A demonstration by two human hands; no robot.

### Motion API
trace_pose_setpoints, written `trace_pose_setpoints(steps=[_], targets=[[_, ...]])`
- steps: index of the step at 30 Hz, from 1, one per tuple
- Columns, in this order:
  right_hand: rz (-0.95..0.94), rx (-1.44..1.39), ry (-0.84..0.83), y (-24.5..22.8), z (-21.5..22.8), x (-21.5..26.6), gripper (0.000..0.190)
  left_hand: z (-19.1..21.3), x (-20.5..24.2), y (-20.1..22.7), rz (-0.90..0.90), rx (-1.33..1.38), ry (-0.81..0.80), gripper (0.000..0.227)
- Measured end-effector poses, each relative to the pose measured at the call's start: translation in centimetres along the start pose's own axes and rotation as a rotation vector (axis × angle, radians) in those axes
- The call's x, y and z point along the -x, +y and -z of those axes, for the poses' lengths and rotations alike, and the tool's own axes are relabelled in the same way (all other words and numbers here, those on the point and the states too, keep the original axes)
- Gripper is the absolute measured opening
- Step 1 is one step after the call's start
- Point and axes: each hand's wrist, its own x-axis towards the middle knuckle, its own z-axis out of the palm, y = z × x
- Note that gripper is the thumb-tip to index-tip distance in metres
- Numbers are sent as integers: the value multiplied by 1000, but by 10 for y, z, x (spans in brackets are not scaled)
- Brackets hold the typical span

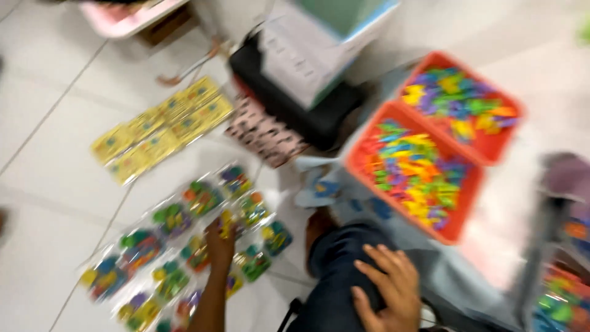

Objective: Sorting and packing small colorful plastic toys into bags and trays

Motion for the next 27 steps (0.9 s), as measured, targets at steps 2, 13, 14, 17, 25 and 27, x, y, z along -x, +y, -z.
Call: trace_pose_setpoints(steps=[2,13,14,17,25,27], targets=[[-38,-75,62,1,14,-2,44,5,17,68,-69,11,-27,56],[-690,8,454,74,214,36,76,-23,188,462,-1137,239,-320,36],[-683,64,465,88,226,51,76,-39,206,481,-1244,241,-498,39],[-881,35,496,102,268,90,77,-92,264,514,-1262,124,-863,45],[-1048,145,595,143,322,207,73,-270,271,430,-1121,-146,-832,50],[-1140,110,654,158,338,225,72,-305,252,400,-1032,-13,-769,48]])
